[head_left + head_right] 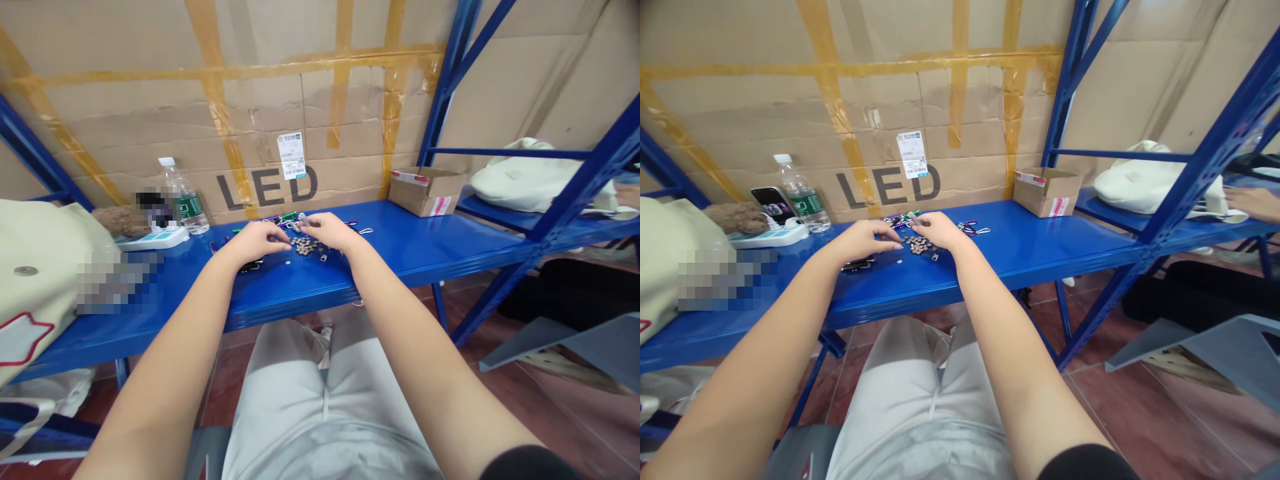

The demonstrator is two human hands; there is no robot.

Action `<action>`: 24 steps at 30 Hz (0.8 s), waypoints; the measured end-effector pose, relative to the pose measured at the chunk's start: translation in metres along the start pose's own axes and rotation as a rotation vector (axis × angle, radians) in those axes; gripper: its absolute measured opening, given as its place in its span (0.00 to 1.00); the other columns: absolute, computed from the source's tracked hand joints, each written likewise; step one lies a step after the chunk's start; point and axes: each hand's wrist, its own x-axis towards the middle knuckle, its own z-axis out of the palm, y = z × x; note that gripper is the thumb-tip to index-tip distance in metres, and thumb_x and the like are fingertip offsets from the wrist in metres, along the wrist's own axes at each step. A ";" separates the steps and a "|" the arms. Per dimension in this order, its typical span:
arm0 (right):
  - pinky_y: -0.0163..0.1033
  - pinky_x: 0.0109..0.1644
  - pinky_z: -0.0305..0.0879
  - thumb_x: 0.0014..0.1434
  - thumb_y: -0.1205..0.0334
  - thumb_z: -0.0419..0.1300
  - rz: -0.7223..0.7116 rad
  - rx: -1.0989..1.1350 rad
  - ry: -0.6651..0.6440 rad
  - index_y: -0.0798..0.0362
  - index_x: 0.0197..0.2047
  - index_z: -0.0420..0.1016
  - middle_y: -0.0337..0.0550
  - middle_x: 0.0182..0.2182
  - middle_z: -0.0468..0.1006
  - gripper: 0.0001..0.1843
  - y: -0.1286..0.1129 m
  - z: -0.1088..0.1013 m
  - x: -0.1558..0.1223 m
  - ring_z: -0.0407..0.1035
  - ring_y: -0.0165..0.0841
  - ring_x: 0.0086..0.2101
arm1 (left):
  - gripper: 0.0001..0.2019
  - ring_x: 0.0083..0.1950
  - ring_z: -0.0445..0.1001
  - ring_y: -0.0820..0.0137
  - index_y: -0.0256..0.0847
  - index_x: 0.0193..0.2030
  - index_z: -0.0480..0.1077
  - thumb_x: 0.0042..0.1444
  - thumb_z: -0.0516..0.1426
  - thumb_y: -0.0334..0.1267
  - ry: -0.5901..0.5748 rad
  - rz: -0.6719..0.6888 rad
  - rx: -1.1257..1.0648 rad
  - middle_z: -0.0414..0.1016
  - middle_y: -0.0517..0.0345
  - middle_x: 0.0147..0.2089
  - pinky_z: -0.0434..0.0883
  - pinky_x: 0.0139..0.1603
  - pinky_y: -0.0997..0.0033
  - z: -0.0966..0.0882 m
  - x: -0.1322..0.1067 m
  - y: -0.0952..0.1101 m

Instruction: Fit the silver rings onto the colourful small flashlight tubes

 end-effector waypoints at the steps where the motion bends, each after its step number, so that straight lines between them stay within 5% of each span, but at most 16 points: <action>1: 0.36 0.37 0.58 0.58 0.53 0.56 0.020 -0.001 0.011 0.57 0.36 0.77 0.41 0.31 0.75 0.16 0.000 0.000 0.000 0.63 0.32 0.32 | 0.15 0.40 0.76 0.64 0.45 0.36 0.80 0.49 0.62 0.52 -0.113 -0.040 -0.004 0.81 0.58 0.38 0.71 0.43 0.69 0.000 -0.001 -0.003; 5: 0.35 0.36 0.57 0.58 0.55 0.57 0.031 -0.029 -0.008 0.58 0.33 0.75 0.38 0.28 0.72 0.13 0.000 0.000 -0.001 0.61 0.29 0.30 | 0.15 0.42 0.77 0.65 0.47 0.36 0.80 0.47 0.62 0.52 -0.331 -0.109 -0.044 0.82 0.61 0.41 0.71 0.44 0.72 0.003 -0.001 -0.008; 24: 0.34 0.38 0.57 0.62 0.60 0.55 -0.006 -0.321 -0.075 0.58 0.35 0.78 0.46 0.35 0.79 0.12 0.000 0.001 0.000 0.66 0.31 0.32 | 0.12 0.40 0.76 0.65 0.47 0.36 0.80 0.49 0.60 0.48 -0.328 -0.117 -0.020 0.82 0.61 0.40 0.71 0.43 0.71 0.006 0.003 -0.002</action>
